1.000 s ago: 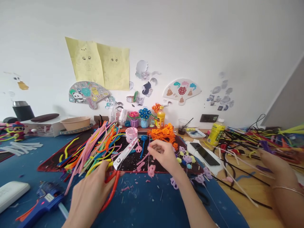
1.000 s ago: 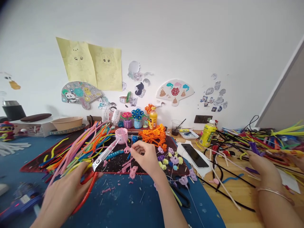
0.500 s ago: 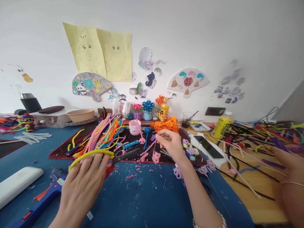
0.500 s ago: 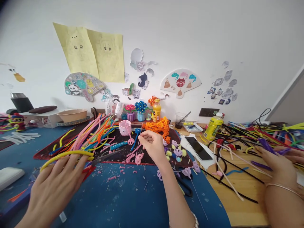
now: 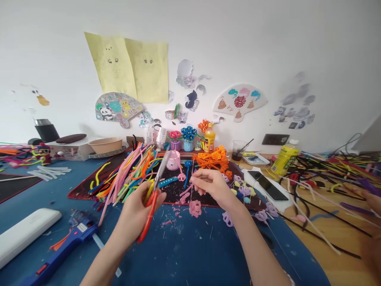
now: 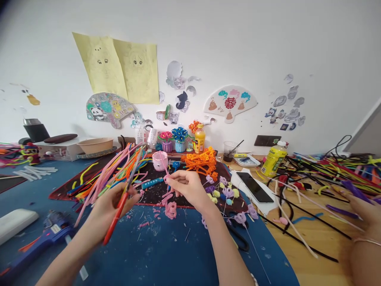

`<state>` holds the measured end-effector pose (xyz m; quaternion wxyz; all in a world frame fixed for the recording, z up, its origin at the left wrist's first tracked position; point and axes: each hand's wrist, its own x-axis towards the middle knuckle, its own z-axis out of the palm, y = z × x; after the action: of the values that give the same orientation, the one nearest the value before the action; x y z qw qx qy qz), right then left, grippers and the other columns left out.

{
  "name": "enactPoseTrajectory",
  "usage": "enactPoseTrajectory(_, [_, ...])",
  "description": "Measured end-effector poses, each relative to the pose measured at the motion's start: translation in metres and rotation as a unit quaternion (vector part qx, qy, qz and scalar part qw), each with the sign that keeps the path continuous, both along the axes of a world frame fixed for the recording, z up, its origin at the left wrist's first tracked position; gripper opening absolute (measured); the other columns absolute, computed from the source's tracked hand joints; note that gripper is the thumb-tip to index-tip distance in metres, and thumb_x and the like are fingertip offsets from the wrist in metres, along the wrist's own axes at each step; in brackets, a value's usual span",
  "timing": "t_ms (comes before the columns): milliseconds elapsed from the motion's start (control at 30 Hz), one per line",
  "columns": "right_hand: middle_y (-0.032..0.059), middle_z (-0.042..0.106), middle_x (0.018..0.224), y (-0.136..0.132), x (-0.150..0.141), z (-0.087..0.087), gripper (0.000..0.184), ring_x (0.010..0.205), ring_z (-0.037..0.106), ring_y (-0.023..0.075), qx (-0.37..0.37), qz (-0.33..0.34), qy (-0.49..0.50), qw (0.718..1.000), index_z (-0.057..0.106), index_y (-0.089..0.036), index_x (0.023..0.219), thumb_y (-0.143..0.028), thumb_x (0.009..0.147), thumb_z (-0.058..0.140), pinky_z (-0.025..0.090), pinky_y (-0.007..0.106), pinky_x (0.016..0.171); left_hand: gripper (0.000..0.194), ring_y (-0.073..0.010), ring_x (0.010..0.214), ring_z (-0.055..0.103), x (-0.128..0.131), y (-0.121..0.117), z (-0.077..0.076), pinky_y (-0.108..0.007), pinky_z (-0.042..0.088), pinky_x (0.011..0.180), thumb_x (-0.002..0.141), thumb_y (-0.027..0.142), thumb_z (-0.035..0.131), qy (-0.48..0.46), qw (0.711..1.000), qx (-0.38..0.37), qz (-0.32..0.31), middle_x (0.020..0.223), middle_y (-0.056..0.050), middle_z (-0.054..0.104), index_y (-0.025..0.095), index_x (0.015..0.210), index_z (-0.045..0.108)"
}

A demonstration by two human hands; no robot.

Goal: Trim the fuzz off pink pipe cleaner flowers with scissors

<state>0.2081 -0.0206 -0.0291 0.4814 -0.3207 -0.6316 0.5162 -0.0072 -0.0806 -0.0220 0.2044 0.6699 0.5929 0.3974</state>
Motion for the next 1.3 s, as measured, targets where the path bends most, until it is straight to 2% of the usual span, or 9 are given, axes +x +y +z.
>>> enactPoseTrajectory(67, [-0.0043,0.056,0.055,-0.001,-0.002,0.000,0.029,0.044,0.047,0.0076,-0.005,0.018,-0.007,1.000,0.065,-0.016,0.074,-0.045,0.072,0.072,0.038,0.021,0.044,0.027,-0.0107,0.060,0.050,0.021,0.014,0.006,-0.024,0.039,0.057,0.079,0.046,0.057,-0.122,0.991,-0.003,-0.055,0.075,0.003,0.058,0.021,0.081,0.048])
enactPoseTrajectory(200, [-0.0056,0.051,0.054,0.000,-0.002,-0.001,0.033,0.044,0.045,0.0070,-0.008,0.042,-0.012,0.999,0.064,-0.016,0.075,-0.048,0.073,0.070,0.035,0.021,0.043,0.025,-0.0076,0.060,0.044,0.049,0.036,0.017,-0.022,0.036,0.057,0.078,0.038,0.064,-0.243,0.961,0.031,-0.129,0.079,0.003,0.058,0.019,0.083,0.049])
enactPoseTrajectory(467, [-0.0029,0.054,0.062,0.000,-0.003,0.004,0.030,0.051,0.045,0.0077,-0.019,0.054,-0.019,0.998,0.064,-0.015,0.073,-0.044,0.076,0.069,0.036,0.022,0.049,0.021,-0.0084,0.062,0.047,0.053,0.057,0.025,-0.022,0.038,0.060,0.075,0.030,0.067,-0.277,0.944,0.041,-0.174,0.071,0.005,0.054,0.019,0.075,0.050])
enactPoseTrajectory(733, [-0.0021,0.057,0.067,-0.001,-0.001,0.001,0.023,0.057,0.050,0.0090,-0.022,0.134,-0.015,0.991,0.063,-0.016,0.076,-0.038,0.082,0.066,0.040,0.023,0.056,0.024,-0.0060,0.055,0.045,0.048,0.067,0.015,-0.020,0.036,0.052,0.072,0.028,0.073,-0.315,0.929,0.019,-0.193,0.068,0.006,0.054,0.020,0.077,0.051])
enactPoseTrajectory(800, [-0.0008,0.060,0.071,-0.001,-0.001,0.000,0.021,0.062,0.055,0.0107,-0.025,0.152,-0.010,0.988,0.063,-0.016,0.082,-0.037,0.085,0.062,0.042,0.024,0.060,0.025,-0.0056,0.053,0.045,0.048,0.066,0.015,-0.020,0.036,0.051,0.069,0.026,0.074,-0.345,0.921,0.019,-0.182,0.068,0.006,0.055,0.020,0.077,0.051])
enactPoseTrajectory(1000, [0.0019,0.065,0.079,-0.004,0.000,0.000,0.024,0.074,0.062,0.0144,-0.049,0.215,-0.004,0.975,0.058,-0.018,0.106,-0.033,0.088,0.059,0.046,0.029,0.070,0.029,-0.0059,0.049,0.045,0.041,0.065,0.016,-0.021,0.036,0.049,0.065,0.022,0.074,-0.447,0.887,0.091,-0.063,0.060,0.008,0.052,0.020,0.071,0.046])
enactPoseTrajectory(1100, [-0.0005,0.063,0.081,-0.004,-0.001,0.000,0.043,0.072,0.058,0.0119,-0.057,0.191,-0.012,0.980,0.053,-0.021,0.117,-0.027,0.079,0.071,0.044,0.024,0.064,0.030,-0.0076,0.052,0.049,0.035,0.065,0.014,-0.022,0.040,0.052,0.064,0.022,0.073,-0.480,0.869,0.120,-0.017,0.063,0.007,0.055,0.021,0.072,0.045])
enactPoseTrajectory(1167, [-0.0017,0.061,0.083,-0.004,-0.002,0.000,0.055,0.077,0.057,0.0119,-0.047,0.162,0.006,0.986,0.051,-0.024,0.121,-0.020,0.073,0.076,0.044,0.024,0.068,0.030,-0.0079,0.052,0.051,0.032,0.065,0.014,-0.022,0.041,0.052,0.063,0.022,0.073,-0.499,0.856,0.137,0.017,0.064,0.007,0.056,0.021,0.071,0.045])
enactPoseTrajectory(1300, [-0.0009,0.059,0.091,-0.004,0.000,0.001,0.059,0.085,0.056,0.0134,-0.029,0.130,0.091,0.987,0.053,-0.025,0.119,-0.015,0.067,0.079,0.044,0.027,0.079,0.028,-0.0080,0.053,0.052,0.030,0.064,0.015,-0.022,0.042,0.054,0.062,0.018,0.072,-0.526,0.833,0.161,0.062,0.061,0.008,0.055,0.020,0.067,0.045])
